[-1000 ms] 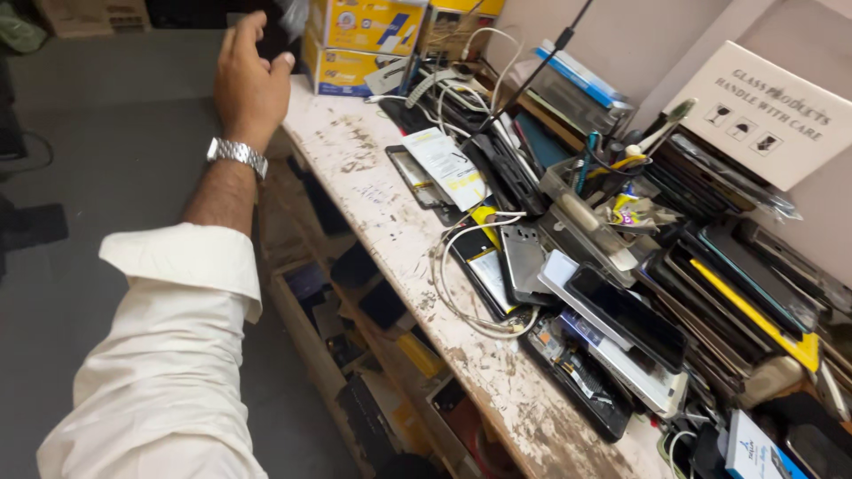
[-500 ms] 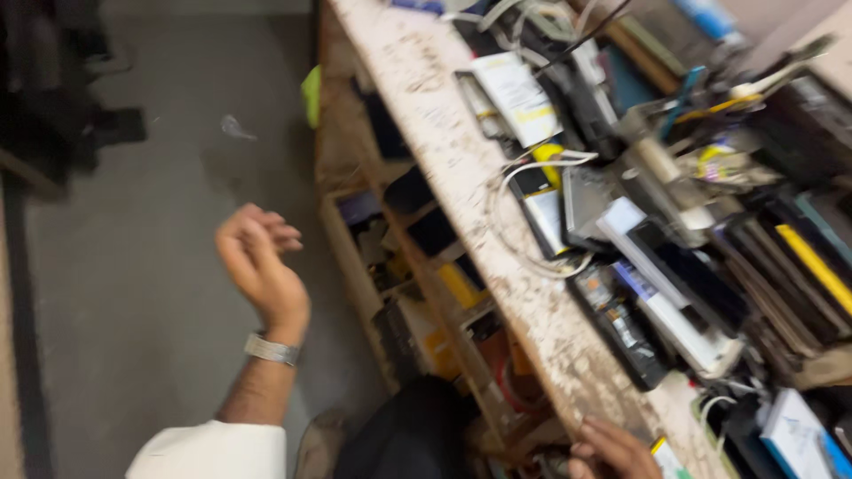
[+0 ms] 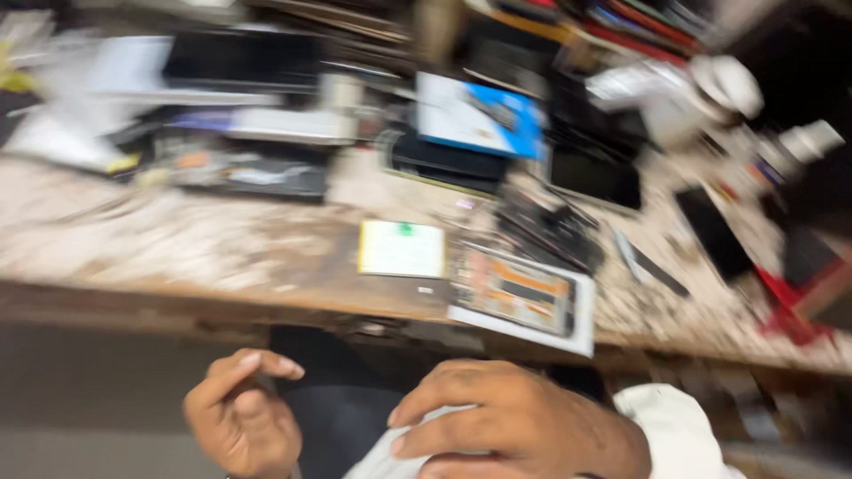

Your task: The person disassembles a smartphone, removes the old battery, and installs a new battery. They use a screwdriver to remove screws, pry open the back cover, disconnect the battery connector, and place a new battery into the phone chassis.

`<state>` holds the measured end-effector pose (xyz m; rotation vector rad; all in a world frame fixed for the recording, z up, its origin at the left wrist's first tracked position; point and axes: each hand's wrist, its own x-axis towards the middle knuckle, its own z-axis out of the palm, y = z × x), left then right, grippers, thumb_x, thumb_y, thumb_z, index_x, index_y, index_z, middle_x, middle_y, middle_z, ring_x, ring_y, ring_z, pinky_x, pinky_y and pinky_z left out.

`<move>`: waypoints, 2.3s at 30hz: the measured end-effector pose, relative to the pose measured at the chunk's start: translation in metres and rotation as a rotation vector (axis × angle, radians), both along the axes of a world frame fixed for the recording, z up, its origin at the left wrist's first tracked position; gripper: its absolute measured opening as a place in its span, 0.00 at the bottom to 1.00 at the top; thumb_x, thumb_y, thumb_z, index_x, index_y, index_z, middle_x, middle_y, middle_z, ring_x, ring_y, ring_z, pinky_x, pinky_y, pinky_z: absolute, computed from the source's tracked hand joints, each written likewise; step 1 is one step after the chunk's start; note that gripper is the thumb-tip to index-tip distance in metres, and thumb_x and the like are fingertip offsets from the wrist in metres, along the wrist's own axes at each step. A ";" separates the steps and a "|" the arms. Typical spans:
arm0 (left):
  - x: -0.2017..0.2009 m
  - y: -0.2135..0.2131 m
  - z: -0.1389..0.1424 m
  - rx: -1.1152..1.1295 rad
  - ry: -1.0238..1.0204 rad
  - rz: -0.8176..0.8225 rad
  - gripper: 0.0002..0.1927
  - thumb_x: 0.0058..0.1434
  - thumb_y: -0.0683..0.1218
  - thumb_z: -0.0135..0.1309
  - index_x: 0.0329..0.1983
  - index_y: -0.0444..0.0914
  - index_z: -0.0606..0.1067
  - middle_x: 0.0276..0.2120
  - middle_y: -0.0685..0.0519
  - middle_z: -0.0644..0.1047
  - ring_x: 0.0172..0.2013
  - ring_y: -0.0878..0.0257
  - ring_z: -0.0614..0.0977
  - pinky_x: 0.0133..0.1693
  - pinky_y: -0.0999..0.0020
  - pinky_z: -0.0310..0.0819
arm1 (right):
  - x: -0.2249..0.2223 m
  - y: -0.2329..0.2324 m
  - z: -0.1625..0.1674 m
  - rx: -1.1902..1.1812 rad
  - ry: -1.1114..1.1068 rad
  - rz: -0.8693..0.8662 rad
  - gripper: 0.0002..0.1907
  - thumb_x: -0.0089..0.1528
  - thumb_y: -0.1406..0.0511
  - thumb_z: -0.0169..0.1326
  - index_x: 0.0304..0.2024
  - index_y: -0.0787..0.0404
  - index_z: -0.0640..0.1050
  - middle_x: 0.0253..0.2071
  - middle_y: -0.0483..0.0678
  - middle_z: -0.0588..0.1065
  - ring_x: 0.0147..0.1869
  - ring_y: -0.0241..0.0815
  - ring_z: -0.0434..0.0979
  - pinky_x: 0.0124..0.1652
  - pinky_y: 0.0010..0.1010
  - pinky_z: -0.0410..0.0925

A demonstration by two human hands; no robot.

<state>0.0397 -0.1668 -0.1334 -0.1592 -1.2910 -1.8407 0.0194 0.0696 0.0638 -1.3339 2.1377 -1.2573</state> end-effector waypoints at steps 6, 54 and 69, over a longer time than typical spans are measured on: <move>-0.040 0.063 0.059 -0.493 0.136 -0.217 0.14 0.72 0.47 0.54 0.50 0.31 0.70 0.34 0.43 0.78 0.34 0.57 0.84 0.38 0.65 0.79 | 0.022 0.098 -0.015 -0.040 0.095 -0.289 0.13 0.65 0.67 0.65 0.51 0.62 0.80 0.53 0.51 0.79 0.58 0.49 0.83 0.57 0.38 0.77; -0.098 0.123 0.100 -1.381 -0.235 -0.369 0.41 0.63 0.63 0.55 0.70 0.32 0.62 0.66 0.41 0.68 0.71 0.48 0.62 0.70 0.43 0.43 | -0.058 0.145 -0.073 0.495 0.566 -0.513 0.36 0.55 0.36 0.56 0.59 0.44 0.78 0.72 0.53 0.62 0.78 0.60 0.50 0.71 0.62 0.42; -0.099 0.122 0.096 -1.378 -0.229 -0.369 0.43 0.63 0.64 0.54 0.71 0.31 0.60 0.68 0.41 0.67 0.71 0.47 0.61 0.70 0.43 0.43 | -0.055 0.141 -0.083 0.362 0.530 -0.538 0.39 0.54 0.38 0.58 0.61 0.50 0.76 0.73 0.54 0.60 0.79 0.59 0.52 0.72 0.65 0.44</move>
